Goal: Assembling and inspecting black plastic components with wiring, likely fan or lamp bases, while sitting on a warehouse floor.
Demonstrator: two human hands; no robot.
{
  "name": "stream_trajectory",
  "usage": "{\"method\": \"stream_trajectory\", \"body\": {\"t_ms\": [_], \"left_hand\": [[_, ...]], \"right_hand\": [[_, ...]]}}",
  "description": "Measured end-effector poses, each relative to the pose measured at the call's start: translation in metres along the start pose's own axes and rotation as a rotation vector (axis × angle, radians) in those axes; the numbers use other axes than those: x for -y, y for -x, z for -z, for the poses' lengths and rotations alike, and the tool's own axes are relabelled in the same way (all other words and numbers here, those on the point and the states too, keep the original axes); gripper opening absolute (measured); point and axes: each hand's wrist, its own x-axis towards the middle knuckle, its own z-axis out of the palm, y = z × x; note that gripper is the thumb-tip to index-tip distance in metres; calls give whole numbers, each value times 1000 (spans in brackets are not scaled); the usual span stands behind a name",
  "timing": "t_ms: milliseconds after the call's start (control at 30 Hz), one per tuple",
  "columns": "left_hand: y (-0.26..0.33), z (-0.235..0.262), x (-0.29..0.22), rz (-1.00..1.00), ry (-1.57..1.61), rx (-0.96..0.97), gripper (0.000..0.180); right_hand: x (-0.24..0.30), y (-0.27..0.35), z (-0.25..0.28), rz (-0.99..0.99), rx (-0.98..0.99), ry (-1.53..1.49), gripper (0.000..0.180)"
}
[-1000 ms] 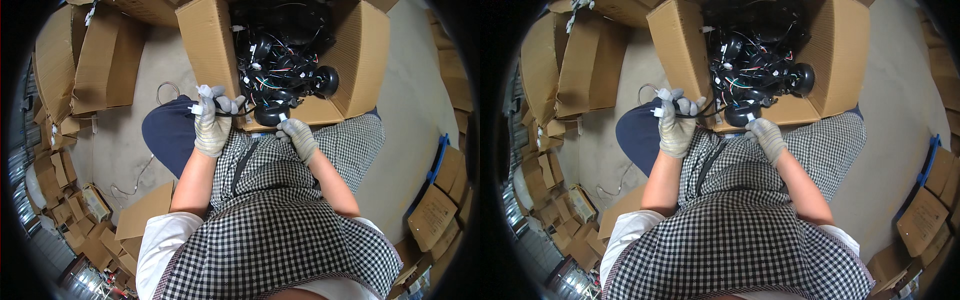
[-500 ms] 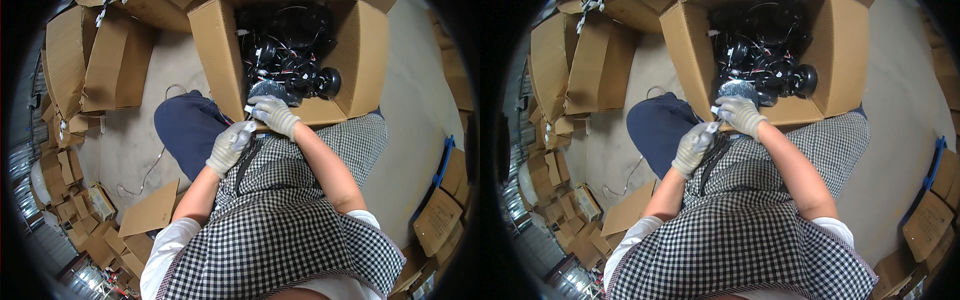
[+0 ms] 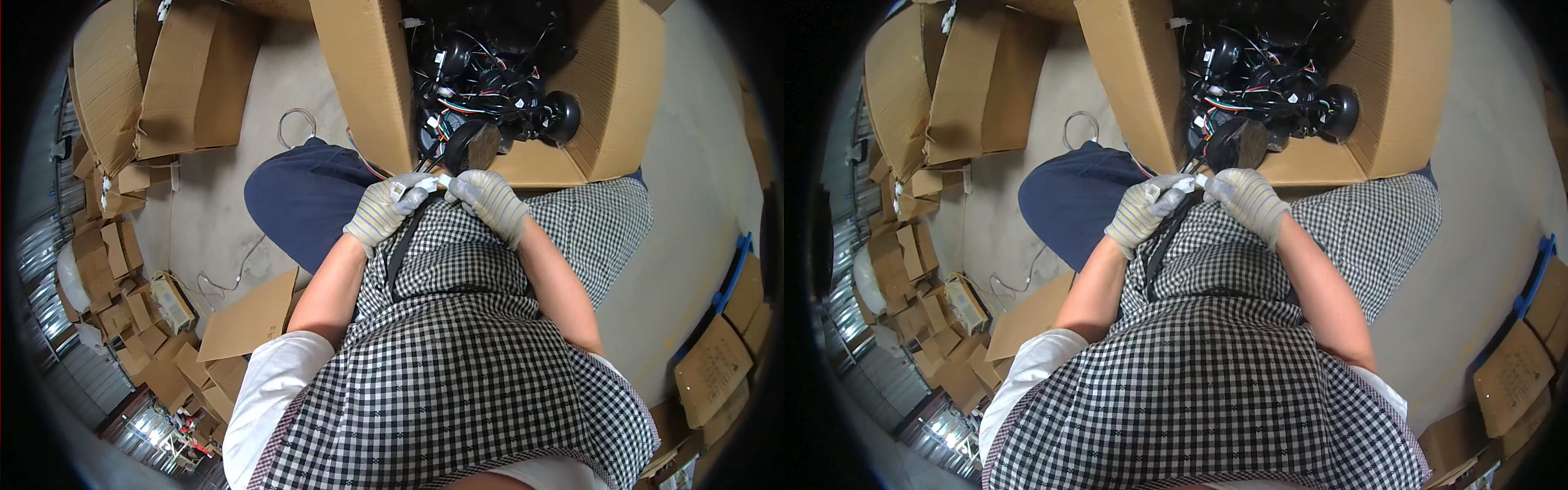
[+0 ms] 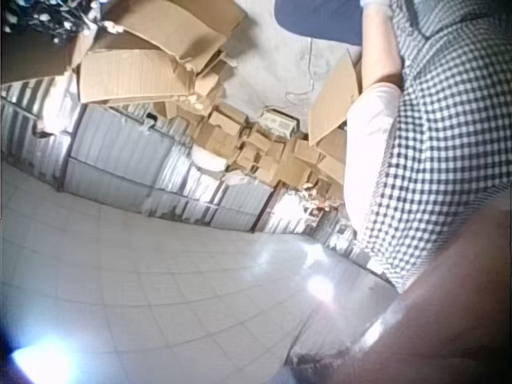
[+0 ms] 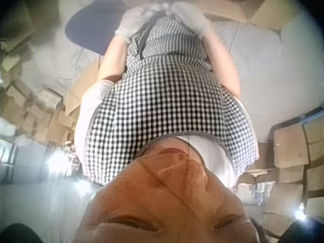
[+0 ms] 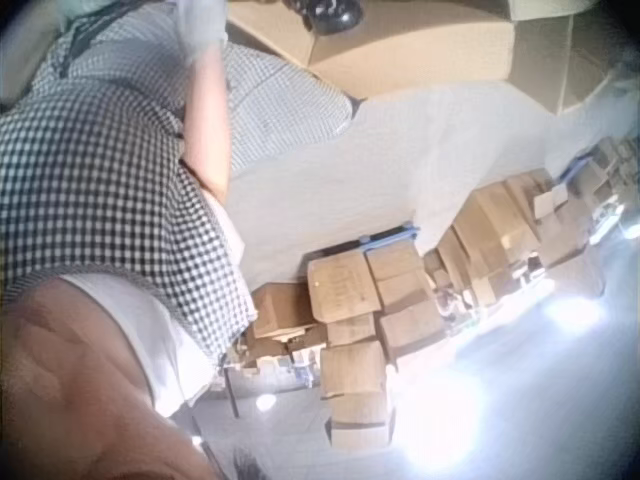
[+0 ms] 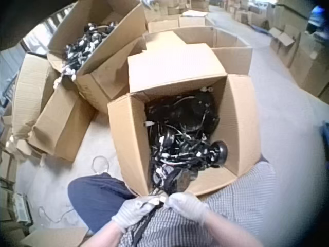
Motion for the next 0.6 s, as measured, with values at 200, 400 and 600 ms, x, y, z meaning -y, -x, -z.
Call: {"method": "stream_trajectory", "body": {"t_ms": [200, 400, 600], "left_hand": [[3, 1, -3, -34, -12, 48, 40], [8, 2, 5, 10, 266, 109, 34], [11, 2, 0, 79, 279, 69, 43]], "right_hand": [[7, 5, 22, -165, 322, -400, 33], [-13, 7, 13, -205, 487, -677, 36], [-3, 13, 10, -78, 345, -593, 38]]}}
